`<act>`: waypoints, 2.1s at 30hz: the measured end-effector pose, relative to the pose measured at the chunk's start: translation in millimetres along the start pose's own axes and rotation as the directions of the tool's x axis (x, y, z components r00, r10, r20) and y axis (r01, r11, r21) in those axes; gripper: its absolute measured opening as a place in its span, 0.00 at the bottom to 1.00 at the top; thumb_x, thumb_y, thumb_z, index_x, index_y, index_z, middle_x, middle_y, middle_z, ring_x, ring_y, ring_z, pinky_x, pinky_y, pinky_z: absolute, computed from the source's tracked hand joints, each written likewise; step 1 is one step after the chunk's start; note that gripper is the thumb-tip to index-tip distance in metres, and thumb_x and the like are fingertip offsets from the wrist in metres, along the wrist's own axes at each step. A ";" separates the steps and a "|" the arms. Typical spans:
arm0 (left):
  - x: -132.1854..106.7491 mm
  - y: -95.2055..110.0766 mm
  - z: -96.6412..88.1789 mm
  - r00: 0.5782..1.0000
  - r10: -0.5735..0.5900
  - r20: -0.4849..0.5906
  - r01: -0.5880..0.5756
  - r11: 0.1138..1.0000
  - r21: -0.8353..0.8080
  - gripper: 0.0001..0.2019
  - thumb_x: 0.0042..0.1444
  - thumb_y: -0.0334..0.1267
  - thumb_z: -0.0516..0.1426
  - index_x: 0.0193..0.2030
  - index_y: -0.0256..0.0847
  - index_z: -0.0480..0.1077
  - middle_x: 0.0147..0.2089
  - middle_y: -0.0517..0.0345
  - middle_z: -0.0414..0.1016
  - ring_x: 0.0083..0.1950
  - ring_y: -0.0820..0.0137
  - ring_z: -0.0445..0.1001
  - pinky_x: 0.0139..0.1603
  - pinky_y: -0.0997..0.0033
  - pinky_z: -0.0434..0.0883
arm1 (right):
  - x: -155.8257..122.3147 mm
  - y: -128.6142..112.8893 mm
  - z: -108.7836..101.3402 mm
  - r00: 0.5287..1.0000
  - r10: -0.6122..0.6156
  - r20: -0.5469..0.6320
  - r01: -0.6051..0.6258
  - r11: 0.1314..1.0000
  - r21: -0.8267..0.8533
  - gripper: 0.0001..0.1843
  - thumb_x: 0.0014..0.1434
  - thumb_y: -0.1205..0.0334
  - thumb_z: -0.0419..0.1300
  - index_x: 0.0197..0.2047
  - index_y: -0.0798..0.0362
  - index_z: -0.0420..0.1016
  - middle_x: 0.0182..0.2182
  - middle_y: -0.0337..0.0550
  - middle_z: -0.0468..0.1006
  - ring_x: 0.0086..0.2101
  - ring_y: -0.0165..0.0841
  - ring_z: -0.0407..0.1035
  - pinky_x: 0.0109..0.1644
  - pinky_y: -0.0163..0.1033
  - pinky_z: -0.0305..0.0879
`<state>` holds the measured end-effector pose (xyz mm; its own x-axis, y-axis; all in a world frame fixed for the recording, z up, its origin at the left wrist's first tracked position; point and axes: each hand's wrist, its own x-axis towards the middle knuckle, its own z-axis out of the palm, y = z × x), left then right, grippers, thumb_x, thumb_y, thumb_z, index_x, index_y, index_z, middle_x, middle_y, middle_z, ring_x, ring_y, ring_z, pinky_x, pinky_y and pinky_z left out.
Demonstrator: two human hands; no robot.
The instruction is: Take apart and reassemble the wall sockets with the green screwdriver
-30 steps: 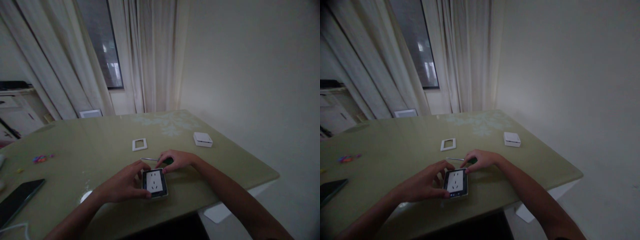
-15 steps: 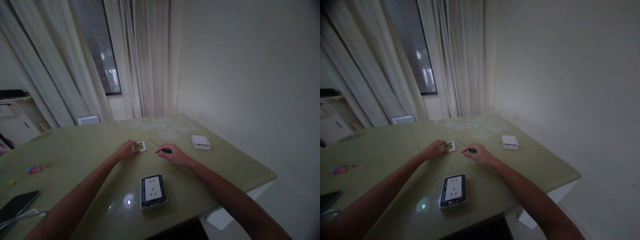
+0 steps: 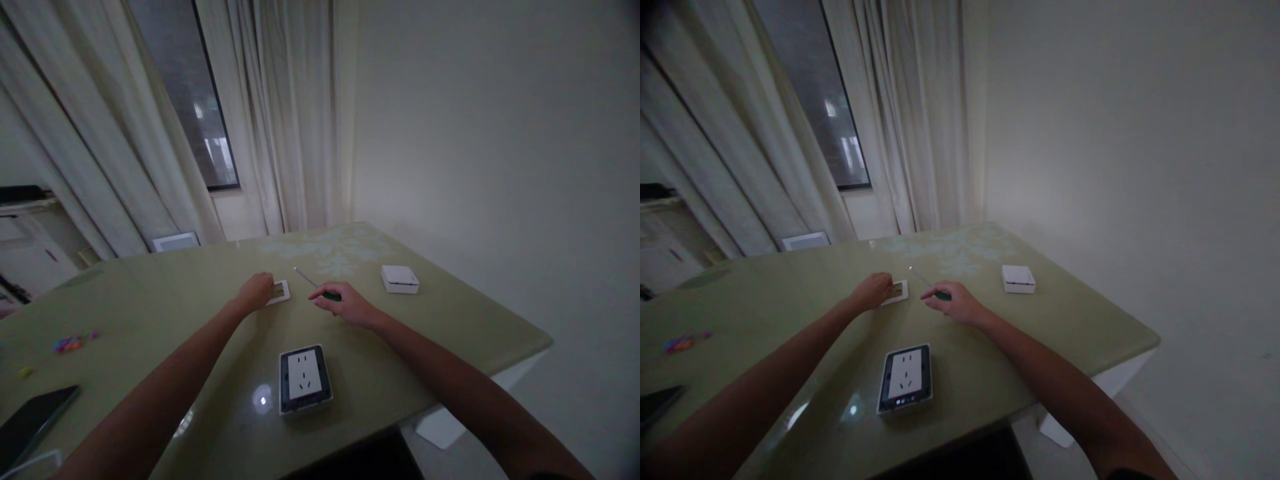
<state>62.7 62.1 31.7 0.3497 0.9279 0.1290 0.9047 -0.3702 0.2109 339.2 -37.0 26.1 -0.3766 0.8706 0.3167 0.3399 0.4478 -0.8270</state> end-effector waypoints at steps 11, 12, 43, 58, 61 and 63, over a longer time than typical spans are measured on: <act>-141.4 51.2 -33.3 0.931 0.299 -0.210 -0.365 0.791 -0.492 0.09 0.72 0.40 0.56 0.44 0.45 0.78 0.43 0.57 0.85 0.43 0.65 0.82 0.46 0.68 0.76 | -2.6 -1.3 2.6 0.999 0.038 0.000 -0.038 0.999 0.002 0.18 0.65 0.49 0.66 0.48 0.53 0.87 0.42 0.46 0.84 0.36 0.34 0.72 0.39 0.38 0.66; -153.3 48.6 -28.7 0.939 0.281 -0.198 -0.344 0.760 -0.552 0.08 0.71 0.41 0.57 0.45 0.45 0.79 0.42 0.58 0.85 0.43 0.65 0.83 0.45 0.68 0.76 | -2.2 -0.7 3.4 0.999 0.039 0.002 -0.039 0.999 -0.005 0.18 0.65 0.49 0.66 0.48 0.53 0.87 0.42 0.47 0.84 0.37 0.35 0.73 0.40 0.38 0.67; -178.1 41.1 1.7 0.890 0.422 -0.172 -0.435 0.674 -0.597 0.12 0.74 0.44 0.60 0.43 0.44 0.83 0.41 0.55 0.85 0.42 0.65 0.84 0.46 0.68 0.78 | -0.6 3.9 9.2 0.999 0.030 0.037 -0.028 0.997 -0.072 0.15 0.65 0.51 0.66 0.48 0.51 0.87 0.45 0.48 0.86 0.46 0.41 0.76 0.54 0.46 0.68; -182.2 45.2 -7.1 0.821 0.554 -0.139 -0.552 0.708 -0.440 0.17 0.79 0.42 0.52 0.44 0.43 0.80 0.42 0.52 0.81 0.43 0.64 0.79 0.44 0.68 0.75 | -1.3 4.0 11.5 0.999 0.026 0.025 -0.024 0.998 -0.063 0.15 0.65 0.52 0.66 0.47 0.53 0.87 0.44 0.48 0.86 0.46 0.41 0.77 0.55 0.46 0.67; -183.1 46.6 -8.0 0.799 0.581 -0.152 -0.592 0.717 -0.368 0.17 0.80 0.40 0.50 0.44 0.42 0.79 0.41 0.52 0.80 0.42 0.64 0.78 0.43 0.68 0.73 | -2.1 3.6 12.2 0.999 0.030 0.023 -0.028 0.998 -0.061 0.16 0.66 0.52 0.65 0.48 0.54 0.87 0.44 0.49 0.86 0.44 0.40 0.77 0.53 0.45 0.68; -183.9 47.1 -8.4 0.801 0.581 -0.144 -0.591 0.728 -0.348 0.15 0.79 0.38 0.51 0.44 0.42 0.78 0.41 0.52 0.80 0.42 0.64 0.77 0.43 0.68 0.73 | -2.6 3.2 12.7 0.999 0.030 0.019 -0.029 0.998 -0.061 0.16 0.66 0.53 0.65 0.48 0.54 0.87 0.45 0.49 0.86 0.45 0.41 0.77 0.53 0.45 0.68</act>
<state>39.0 -126.3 26.0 0.7707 0.5220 0.3655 0.3673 -0.8326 0.4147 330.3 -40.4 16.8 -0.3824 0.8798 0.2824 0.4030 0.4338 -0.8059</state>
